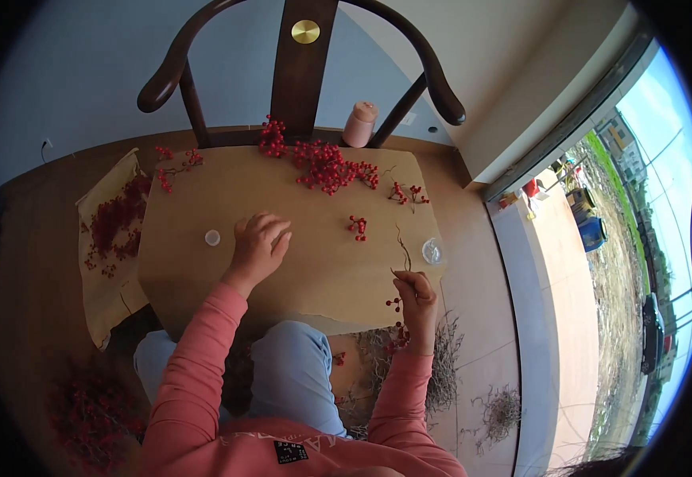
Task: Assembling decorative branches by attaching red berries to a wooden stem using thread.
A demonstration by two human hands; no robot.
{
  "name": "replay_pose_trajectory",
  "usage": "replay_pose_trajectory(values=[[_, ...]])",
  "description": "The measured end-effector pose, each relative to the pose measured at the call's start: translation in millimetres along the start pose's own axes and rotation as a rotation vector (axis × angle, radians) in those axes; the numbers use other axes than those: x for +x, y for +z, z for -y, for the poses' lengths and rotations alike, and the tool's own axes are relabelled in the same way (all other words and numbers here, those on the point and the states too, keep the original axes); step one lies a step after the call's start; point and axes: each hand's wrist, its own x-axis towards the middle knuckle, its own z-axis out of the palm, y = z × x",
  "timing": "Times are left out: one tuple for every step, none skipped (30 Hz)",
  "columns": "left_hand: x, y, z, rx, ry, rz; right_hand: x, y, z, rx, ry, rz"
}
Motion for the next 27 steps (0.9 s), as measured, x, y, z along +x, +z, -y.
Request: replay_pose_trajectory(values=[[13.4, 19.7, -18.4, -0.081, 0.013, 0.071, -3.0, -3.2, 1.5, 0.045, 0.028, -0.010], [19.6, 42.0, -26.0, -0.168, 0.006, 0.136, -4.3, 0.9, 3.4, 0.079, 0.057, -0.001], [27.7, 67.1, -36.7, -0.170, 0.003, 0.104, -8.7, -0.8, 4.4, 0.073, 0.077, 0.007], [35.0, 91.3, -45.4, -0.171, 0.001, 0.072, -13.8, -3.2, 4.6, 0.069, 0.097, 0.015], [40.4, 109.1, -53.1, -0.100, -0.034, 0.100, -17.0, -5.8, 3.1, 0.076, 0.090, 0.012], [44.6, 124.1, -58.0, -0.074, -0.052, 0.075, -19.5, -7.5, 1.5, 0.091, 0.075, 0.019], [46.8, 135.2, -61.2, -0.051, -0.071, 0.055, -22.6, -10.1, -1.0, 0.104, 0.065, 0.024], [50.7, 135.7, -65.6, -0.044, -0.104, 0.187, -27.0, -14.6, -2.5, 0.105, 0.062, 0.016], [54.1, 133.6, -68.2, -0.033, -0.141, 0.318, -29.2, -17.8, -3.4, 0.108, 0.059, 0.012], [56.0, 130.5, -67.2, -0.056, -0.093, 0.235, -29.7, -19.6, -4.7, 0.116, 0.061, 0.013], [53.7, 124.3, -66.2, -0.114, -0.169, 0.305, -30.5, -20.4, -5.3, 0.138, 0.077, 0.005], [49.3, 115.7, -64.3, -0.170, -0.248, 0.373, -31.4, -19.5, -5.9, 0.162, 0.092, 0.001], [43.3, 101.8, -66.4, -0.303, -0.311, 0.366, -32.6, -18.5, -8.3, 0.169, 0.101, -0.001], [34.0, 86.7, -66.9, -0.434, -0.377, 0.355, -31.5, -14.6, -11.4, 0.190, 0.103, 0.020], [25.0, 71.1, -68.3, -0.430, -0.384, 0.365, -30.5, -9.5, -12.3, 0.208, 0.108, 0.041], [13.5, 55.6, -70.5, -0.572, -0.483, 0.322, -31.2, -4.4, -12.6, 0.228, 0.116, 0.065], [0.3, 43.8, -69.9, -0.713, -0.585, 0.273, -33.1, 0.6, -10.8, 0.247, 0.123, 0.091], [-17.5, 39.0, -60.6, -0.664, -0.468, 0.174, -34.1, 7.9, -7.6, 0.254, 0.133, 0.106], [-34.1, 35.6, -53.9, -0.613, -0.352, 0.077, -35.0, 16.1, -2.8, 0.256, 0.108, 0.156], [-41.9, 22.7, -59.6, -0.603, -0.369, 0.077, -36.1, 24.1, 2.6, 0.257, 0.083, 0.205], [-50.9, 8.5, -65.2, -0.648, -0.384, 0.078, -38.1, 31.8, 8.6, 0.258, 0.057, 0.255], [-59.0, -6.5, -71.8, -0.695, -0.398, 0.078, -41.3, 38.3, 14.7, 0.258, 0.031, 0.303], [-65.5, -22.1, -77.5, -0.685, -0.411, 0.069, -42.8, 45.0, 22.1, 0.264, 0.032, 0.320], [-72.0, -38.0, -84.0, -0.719, -0.435, 0.083, -44.9, 50.9, 30.6, 0.262, -0.015, 0.342], [-79.8, -53.9, -89.8, -0.754, -0.459, 0.096, -48.4, 57.3, 39.5, 0.260, -0.063, 0.363], [-87.5, -67.6, -94.5, -0.791, -0.482, 0.109, -52.2, 63.1, 47.8, 0.257, -0.112, 0.382], [-95.1, -77.8, -97.1, -0.829, -0.503, 0.122, -56.4, 68.6, 54.6, 0.255, -0.160, 0.400]])
